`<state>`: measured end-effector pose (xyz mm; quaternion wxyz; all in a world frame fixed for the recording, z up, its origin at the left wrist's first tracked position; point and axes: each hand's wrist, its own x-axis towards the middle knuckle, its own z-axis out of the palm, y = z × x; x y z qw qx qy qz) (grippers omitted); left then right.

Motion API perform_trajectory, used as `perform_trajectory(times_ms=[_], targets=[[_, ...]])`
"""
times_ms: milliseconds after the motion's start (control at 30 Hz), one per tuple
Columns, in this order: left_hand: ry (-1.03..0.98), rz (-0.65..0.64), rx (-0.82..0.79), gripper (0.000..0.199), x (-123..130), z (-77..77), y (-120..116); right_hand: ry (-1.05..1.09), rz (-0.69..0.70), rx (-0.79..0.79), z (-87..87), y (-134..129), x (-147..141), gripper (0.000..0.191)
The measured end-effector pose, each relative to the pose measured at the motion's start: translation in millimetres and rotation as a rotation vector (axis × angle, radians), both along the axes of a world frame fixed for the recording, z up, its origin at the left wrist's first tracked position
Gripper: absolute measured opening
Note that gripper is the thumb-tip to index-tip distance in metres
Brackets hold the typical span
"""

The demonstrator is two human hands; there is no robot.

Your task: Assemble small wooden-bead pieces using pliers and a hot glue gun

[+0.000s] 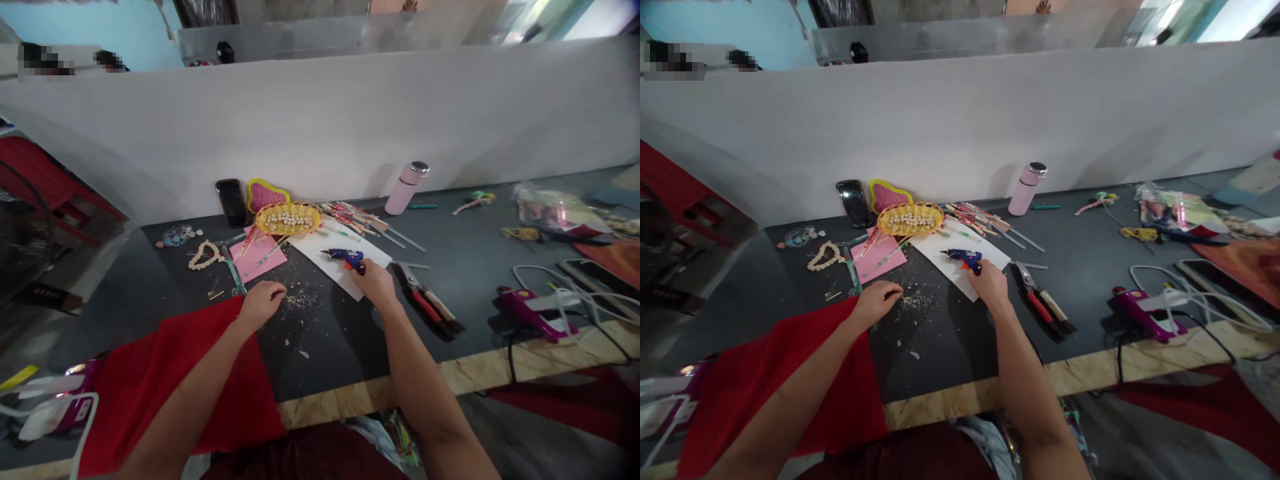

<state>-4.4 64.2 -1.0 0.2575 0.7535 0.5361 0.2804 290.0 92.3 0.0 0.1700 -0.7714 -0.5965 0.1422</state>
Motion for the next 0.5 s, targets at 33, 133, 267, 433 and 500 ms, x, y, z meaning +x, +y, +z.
perform_trajectory(times_ms=[33, 133, 267, 433, 500], targets=[[0.067, -0.038, 0.015, 0.015, 1.4, 1.8, 2.7, 0.064, -0.019, 0.025, -0.9, 0.1, 2.5, 0.032], [0.168, -0.133, 0.020, 0.017, 2.6, 5.1, 9.3, 0.431, -0.053, 0.125, -2.0, -1.2, 9.8, 0.026], [0.120, -0.138, 0.012, 0.013, 3.5, 3.0, 20.8, 1.277, -0.125, 0.111, 3.2, -3.9, 11.0, 0.019], [0.198, -0.129, 0.064, 0.013, 15.7, -1.8, 33.9, 1.623, -0.113, 0.014, 9.4, -8.2, -4.1, 0.014], [0.240, -0.160, 0.062, 0.011, 21.6, -1.7, 35.6, 1.648, -0.099, -0.014, 9.7, -10.5, -10.8, 0.014]])
